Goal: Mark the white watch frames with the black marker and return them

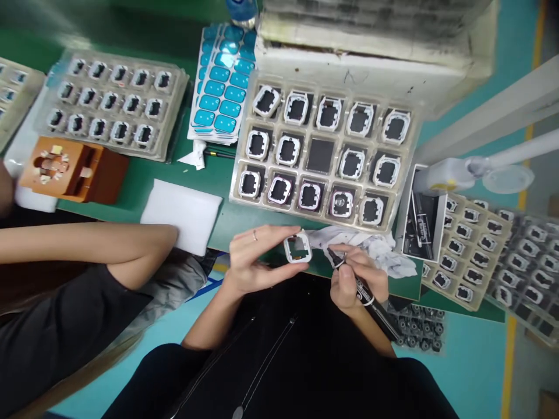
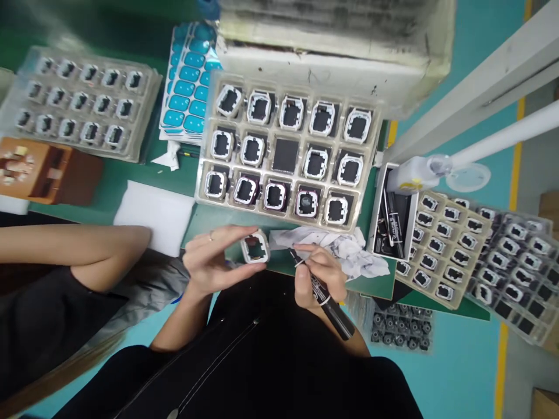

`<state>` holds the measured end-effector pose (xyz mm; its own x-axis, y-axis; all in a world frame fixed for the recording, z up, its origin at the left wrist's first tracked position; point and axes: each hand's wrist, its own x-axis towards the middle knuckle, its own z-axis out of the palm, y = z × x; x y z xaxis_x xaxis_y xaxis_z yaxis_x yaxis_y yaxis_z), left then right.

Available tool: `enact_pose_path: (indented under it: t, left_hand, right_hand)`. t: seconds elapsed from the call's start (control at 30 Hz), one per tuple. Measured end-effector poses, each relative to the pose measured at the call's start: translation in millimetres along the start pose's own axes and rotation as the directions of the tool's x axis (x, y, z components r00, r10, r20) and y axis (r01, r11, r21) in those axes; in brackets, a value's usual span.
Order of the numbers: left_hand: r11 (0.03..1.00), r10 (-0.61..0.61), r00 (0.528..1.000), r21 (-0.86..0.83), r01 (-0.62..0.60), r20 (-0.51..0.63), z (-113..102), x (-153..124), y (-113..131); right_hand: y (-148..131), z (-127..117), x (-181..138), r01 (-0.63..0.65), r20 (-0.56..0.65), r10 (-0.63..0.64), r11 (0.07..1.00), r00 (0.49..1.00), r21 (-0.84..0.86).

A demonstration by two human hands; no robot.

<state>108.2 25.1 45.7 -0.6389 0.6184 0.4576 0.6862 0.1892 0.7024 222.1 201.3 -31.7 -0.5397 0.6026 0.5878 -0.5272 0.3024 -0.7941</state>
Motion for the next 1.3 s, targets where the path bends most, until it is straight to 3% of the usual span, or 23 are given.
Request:
enact_pose_path:
  t: [0.1, 0.2, 0.3, 0.4, 0.53, 0.67, 0.73, 0.87, 0.93, 1.0, 1.07, 1.13, 1.23, 1.3]
  left_hand:
    - [0.955, 0.116, 0.992, 0.269, -0.126, 0.051, -16, 41, -7]
    - [0.812, 0.192, 0.971, 0.533, -0.239, 0.143, -16, 85, -28]
    - [0.718, 0.145, 0.954, 0.636, -0.284, 0.263, -5, 119, -52]
    - [0.725, 0.090, 0.935, 0.621, -0.297, 0.342, 6, 136, -64]
    - [0.783, 0.171, 0.916, 0.514, -0.349, 0.362, 22, 139, -58]
    - [0.807, 0.177, 0.853, 0.423, -0.411, 0.491, 40, 139, -50]
    - [0.828, 0.164, 0.854, 0.401, -0.391, 0.494, 42, 140, -47]
    - [0.955, 0.166, 0.939, 0.189, -0.229, 0.302, 26, 136, -32]
    - [0.998, 0.067, 0.972, -0.019, -0.064, 0.223, 15, 125, -21]
    - [0.951, -0.107, 0.978, -0.269, 0.153, 0.180, 8, 107, -9]
    - [0.813, -0.275, 0.949, -0.491, 0.314, 0.151, 7, 85, 1]
    - [0.684, -0.401, 0.902, -0.603, 0.410, 0.159, 8, 60, 9]
    - [0.558, -0.529, 0.800, -0.594, 0.580, 0.284, 11, 25, 15]
    - [0.522, -0.569, 0.740, -0.537, 0.662, 0.359, 12, 4, 16]
  right_hand:
    - [-6, 2, 3, -0.012, 0.048, 0.010, 0.999, 0.999, 0.038]
    - [-13, 4, 5, -0.043, 0.163, 0.037, 0.999, 0.986, 0.031]
    - [-12, 4, 0, -0.061, 0.150, 0.058, 0.998, 0.987, 0.015]
    - [-8, 3, -11, -0.109, 0.088, 0.106, 0.994, 0.990, 0.028]
    - [-6, 3, -17, -0.163, 0.054, 0.162, 0.987, 0.985, 0.002]
    - [-10, 6, -8, -0.131, 0.044, 0.132, 0.991, 0.990, -0.022]
    - [-11, 9, -1, -0.112, 0.040, 0.113, 0.993, 0.993, -0.023]
    - [-12, 14, 8, -0.103, 0.021, 0.104, 0.994, 0.994, -0.020]
    - [-11, 14, 8, -0.103, 0.019, 0.103, 0.994, 0.994, -0.019]
    - [-11, 13, 5, -0.109, 0.024, 0.109, 0.994, 0.994, -0.006]
    - [-11, 11, 2, -0.145, 0.035, 0.145, 0.989, 0.989, 0.009]
    - [-10, 10, 0, -0.169, 0.033, 0.168, 0.985, 0.985, 0.021]
    - [-9, 8, -2, -0.184, 0.038, 0.184, 0.983, 0.982, 0.017]
    - [-9, 8, -5, -0.211, 0.030, 0.211, 0.977, 0.977, -0.007]
